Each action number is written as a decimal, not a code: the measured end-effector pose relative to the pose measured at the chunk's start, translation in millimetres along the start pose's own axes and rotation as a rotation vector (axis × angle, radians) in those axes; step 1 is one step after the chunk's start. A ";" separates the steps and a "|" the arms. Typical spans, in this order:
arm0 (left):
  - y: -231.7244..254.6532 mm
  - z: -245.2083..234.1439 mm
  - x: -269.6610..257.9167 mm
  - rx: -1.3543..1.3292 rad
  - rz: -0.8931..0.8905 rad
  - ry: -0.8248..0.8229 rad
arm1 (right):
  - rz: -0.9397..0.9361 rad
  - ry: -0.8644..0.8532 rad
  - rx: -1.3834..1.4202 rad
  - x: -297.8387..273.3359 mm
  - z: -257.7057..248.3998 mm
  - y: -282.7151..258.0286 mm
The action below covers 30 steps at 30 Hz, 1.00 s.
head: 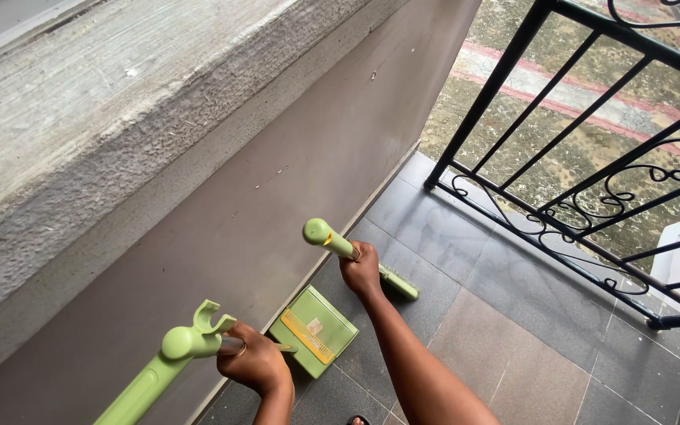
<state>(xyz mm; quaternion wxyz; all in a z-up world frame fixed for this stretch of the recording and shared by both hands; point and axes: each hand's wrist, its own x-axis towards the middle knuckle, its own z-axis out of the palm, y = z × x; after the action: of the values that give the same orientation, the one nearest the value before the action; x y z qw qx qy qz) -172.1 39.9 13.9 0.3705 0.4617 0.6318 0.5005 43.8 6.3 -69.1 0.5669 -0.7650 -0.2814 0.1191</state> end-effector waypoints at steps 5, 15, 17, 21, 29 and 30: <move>11.0 -9.7 -0.6 -0.040 -0.133 -0.056 | 0.215 0.128 0.215 -9.2 14.0 -15.3; 5.8 -16.3 5.3 0.055 0.161 -0.060 | 0.109 0.167 0.020 2.1 -52.6 -87.5; 8.8 -23.8 8.5 0.070 0.114 -0.098 | 0.019 0.259 -0.029 -4.2 -76.4 -103.6; 20.9 -26.6 13.6 0.064 0.103 -0.192 | -0.035 0.433 -0.153 -10.7 -109.3 -107.0; 9.7 -32.9 18.1 0.098 0.153 -0.263 | 0.089 0.343 -0.085 -52.2 -62.0 -39.6; 8.8 -32.6 18.9 0.090 0.162 -0.249 | 0.173 0.252 -0.029 -56.2 -51.5 -23.8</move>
<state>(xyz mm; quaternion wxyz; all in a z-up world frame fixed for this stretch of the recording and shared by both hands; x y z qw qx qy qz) -206.2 49.0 29.6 0.3834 0.5857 0.5633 0.4389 16.9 -61.9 -37.6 0.5741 -0.8034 -0.1430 0.0664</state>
